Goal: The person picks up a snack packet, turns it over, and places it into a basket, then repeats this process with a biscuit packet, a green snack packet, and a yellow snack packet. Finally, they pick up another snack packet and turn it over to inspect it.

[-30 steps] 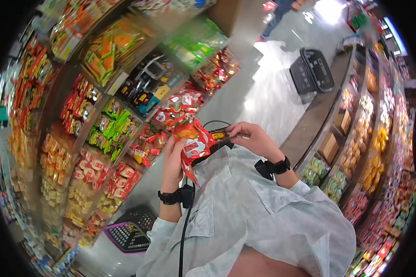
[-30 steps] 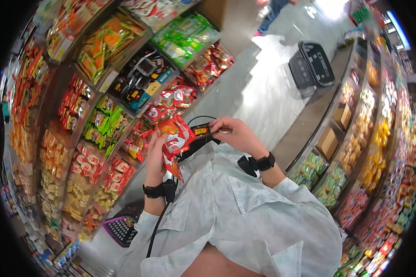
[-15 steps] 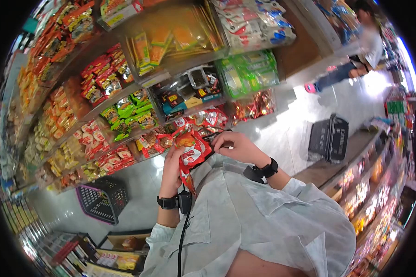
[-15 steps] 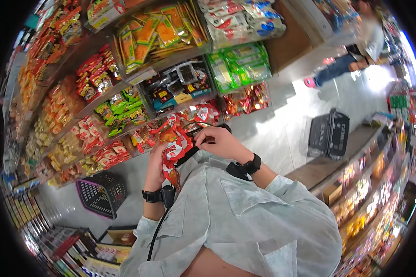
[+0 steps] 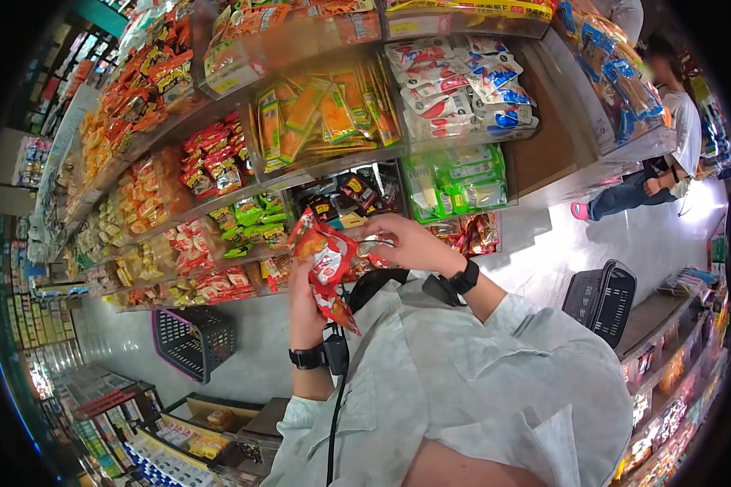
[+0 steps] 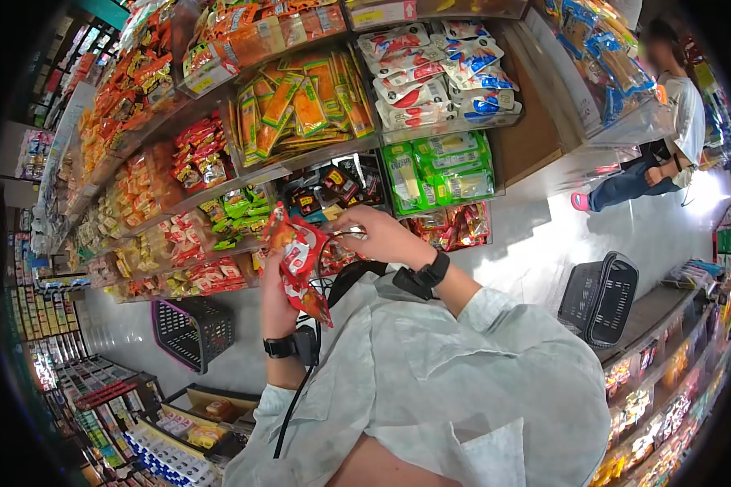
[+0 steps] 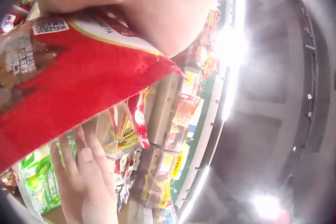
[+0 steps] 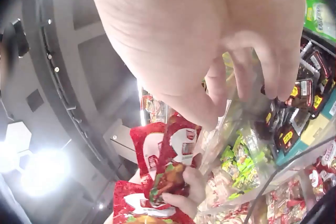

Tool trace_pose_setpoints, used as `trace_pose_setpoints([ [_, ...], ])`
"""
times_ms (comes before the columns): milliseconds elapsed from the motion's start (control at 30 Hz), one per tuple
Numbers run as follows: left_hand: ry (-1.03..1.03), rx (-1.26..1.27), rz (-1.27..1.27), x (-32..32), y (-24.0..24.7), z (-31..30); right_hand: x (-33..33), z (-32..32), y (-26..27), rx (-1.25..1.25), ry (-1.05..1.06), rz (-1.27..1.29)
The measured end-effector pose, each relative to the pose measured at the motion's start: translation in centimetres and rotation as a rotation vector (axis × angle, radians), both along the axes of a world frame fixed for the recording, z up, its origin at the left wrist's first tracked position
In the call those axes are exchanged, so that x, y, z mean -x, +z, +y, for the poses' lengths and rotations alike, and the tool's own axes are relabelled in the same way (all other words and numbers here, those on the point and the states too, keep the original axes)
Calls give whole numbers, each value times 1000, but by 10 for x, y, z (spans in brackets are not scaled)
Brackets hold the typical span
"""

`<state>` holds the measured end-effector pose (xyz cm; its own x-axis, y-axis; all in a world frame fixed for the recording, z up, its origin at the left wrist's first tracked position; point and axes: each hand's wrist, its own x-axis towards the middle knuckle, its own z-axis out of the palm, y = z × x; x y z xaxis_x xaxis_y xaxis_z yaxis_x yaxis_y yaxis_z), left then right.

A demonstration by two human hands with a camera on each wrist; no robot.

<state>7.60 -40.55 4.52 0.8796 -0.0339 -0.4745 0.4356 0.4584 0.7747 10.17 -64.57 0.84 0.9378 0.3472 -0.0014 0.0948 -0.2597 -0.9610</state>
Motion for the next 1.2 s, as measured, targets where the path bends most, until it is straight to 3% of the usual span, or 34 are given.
trace_pose_setpoints([
  [67,-57,6,-8,3,-10,-2,15,-3,9,-103,23,246],
  [100,-63,14,-2,4,-6,-7,24,-1,5,-174,28,181],
  [200,-139,-47,-34,15,-12,-1,51,6,3,-368,-28,403],
  [333,-292,-81,-52,36,-29,24,82,35,4,-426,-192,338],
  [467,-402,-101,-81,62,-35,50,122,67,16,-19,-174,255],
  [667,-574,-73,-47,102,-51,90,183,111,4,77,-273,322],
  [933,-516,-39,-57,158,-46,100,227,125,21,-52,-314,379],
  [1033,-538,-197,-144,172,-49,109,231,123,35,-107,-283,524],
  [1200,-469,-199,-94,206,-36,90,264,103,8,-71,-196,392],
])
